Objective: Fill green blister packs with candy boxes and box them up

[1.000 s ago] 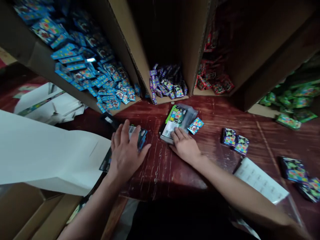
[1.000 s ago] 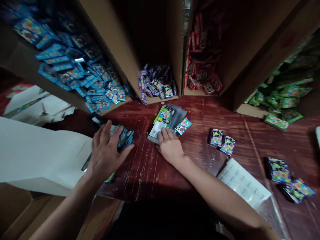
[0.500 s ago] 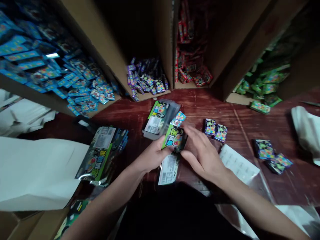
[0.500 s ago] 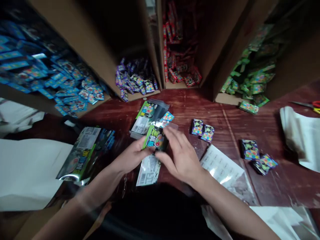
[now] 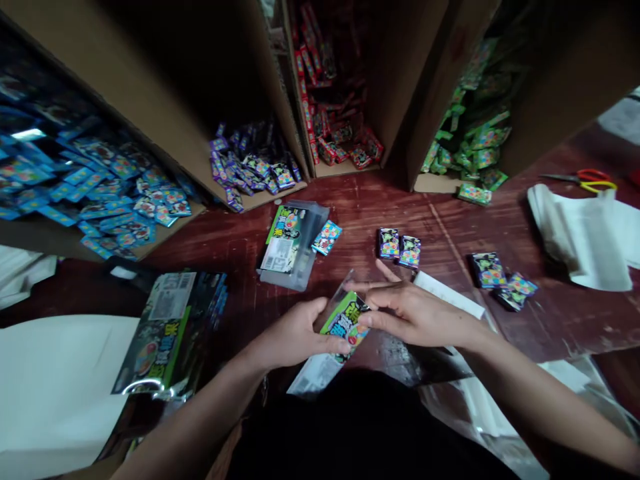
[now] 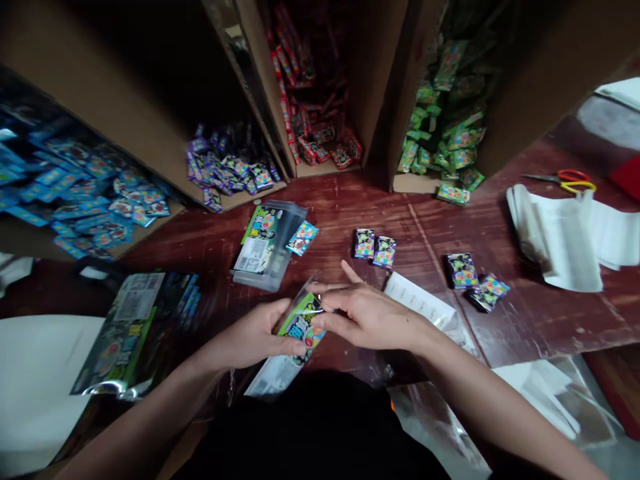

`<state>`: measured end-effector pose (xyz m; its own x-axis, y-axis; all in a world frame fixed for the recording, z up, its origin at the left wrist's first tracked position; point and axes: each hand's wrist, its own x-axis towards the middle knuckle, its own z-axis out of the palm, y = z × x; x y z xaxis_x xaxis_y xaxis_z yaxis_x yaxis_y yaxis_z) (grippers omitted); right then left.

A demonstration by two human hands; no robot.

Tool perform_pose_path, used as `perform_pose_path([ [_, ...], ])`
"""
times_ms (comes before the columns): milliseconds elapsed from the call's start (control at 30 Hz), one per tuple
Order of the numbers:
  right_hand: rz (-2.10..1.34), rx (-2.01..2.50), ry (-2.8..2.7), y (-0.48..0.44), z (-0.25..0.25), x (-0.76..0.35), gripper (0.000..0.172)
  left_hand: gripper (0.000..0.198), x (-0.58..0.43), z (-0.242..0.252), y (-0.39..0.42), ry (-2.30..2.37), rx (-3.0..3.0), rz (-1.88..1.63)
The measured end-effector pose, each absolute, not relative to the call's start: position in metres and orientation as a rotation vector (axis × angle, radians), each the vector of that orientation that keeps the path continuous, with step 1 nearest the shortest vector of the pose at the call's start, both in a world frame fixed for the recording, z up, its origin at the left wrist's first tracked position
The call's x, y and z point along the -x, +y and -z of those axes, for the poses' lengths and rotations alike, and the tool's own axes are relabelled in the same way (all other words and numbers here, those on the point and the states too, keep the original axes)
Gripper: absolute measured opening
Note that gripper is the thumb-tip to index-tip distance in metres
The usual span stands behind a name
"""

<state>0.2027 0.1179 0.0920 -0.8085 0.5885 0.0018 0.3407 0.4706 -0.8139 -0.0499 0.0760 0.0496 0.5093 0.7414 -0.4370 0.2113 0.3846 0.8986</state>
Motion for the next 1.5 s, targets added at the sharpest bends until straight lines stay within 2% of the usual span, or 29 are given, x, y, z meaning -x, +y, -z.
perform_pose_path([
  [100,-1.068,1.135,-2.049,0.108,-0.071,-0.198,0.025,0.037,0.041,-0.045,0.075,1.232,-1.084,-0.689],
  [167,-1.014,1.331,-1.774,0.099,-0.05,-0.184,0.046,0.035,0.033,-0.039,0.074,1.34,-1.018,-0.887],
  [200,-1.054,1.37,-1.693,0.093,-0.039,-0.176,0.048,0.036,0.029,-0.034,0.073,1.376,-0.972,-0.961],
  [300,-1.166,1.399,-1.661,0.078,-0.015,-0.153,0.027,0.038,0.016,-0.016,0.067,1.421,-0.84,-1.041],
  [467,-1.193,1.489,-1.891,0.079,-0.005,-0.168,0.028,0.042,0.029,-0.004,0.05,1.452,-0.974,-0.81],
  [533,-1.103,1.499,-1.955,0.099,-0.01,-0.197,0.036,0.058,0.048,-0.017,0.052,1.572,-1.211,-0.741],
  [600,-0.808,1.546,-2.048,0.129,-0.017,-0.23,0.052,0.076,0.065,-0.037,0.067,1.831,-1.524,-0.81],
  [667,-0.487,1.611,-2.218,0.165,-0.022,-0.255,0.073,0.074,0.071,-0.056,0.098,2.08,-1.883,-0.851],
  [733,-0.382,1.621,-2.412,0.199,-0.023,-0.267,0.091,0.063,0.064,-0.066,0.139,2.086,-2.201,-0.668],
  [800,-0.437,1.587,-2.58,0.225,-0.019,-0.268,0.098,0.069,0.048,-0.065,0.181,2.065,-2.373,-0.393],
  [867,-0.497,1.539,-2.672,0.242,-0.014,-0.265,0.095,0.062,0.029,-0.057,0.215,1.963,-2.474,-0.07],
  [900,-0.508,1.515,-2.692,0.247,-0.012,-0.265,0.093,0.052,0.021,-0.053,0.229,1.88,-2.515,0.045],
  [967,-0.523,1.483,-2.709,0.252,-0.008,-0.265,0.088,0.03,0.009,-0.045,0.249,1.649,-2.611,0.14],
  [1000,-0.536,1.467,-2.713,0.254,-0.007,-0.267,0.086,0.031,0.005,-0.042,0.256,1.491,-2.676,0.129],
  [1100,-0.58,1.427,-2.709,0.259,-0.006,-0.273,0.087,0.046,-0.004,-0.037,0.272,0.942,-2.82,0.106],
  [1167,-0.62,1.398,-2.702,0.263,-0.006,-0.276,0.09,0.055,-0.008,-0.034,0.28,0.768,-2.809,0.083],
  [1233,-0.653,1.353,-2.702,0.267,-0.005,-0.277,0.09,0.064,-0.012,-0.028,0.285,0.872,-2.722,0.004],
  [1367,-0.627,1.293,-2.697,0.273,-0.001,-0.271,0.091,0.101,-0.014,-0.013,0.289,1.125,-2.531,-0.07],
  [1500,-0.654,1.277,-2.634,0.277,0.005,-0.259,0.119,0.102,-0.012,-0.003,0.287,1.111,-2.497,-0.118],
])
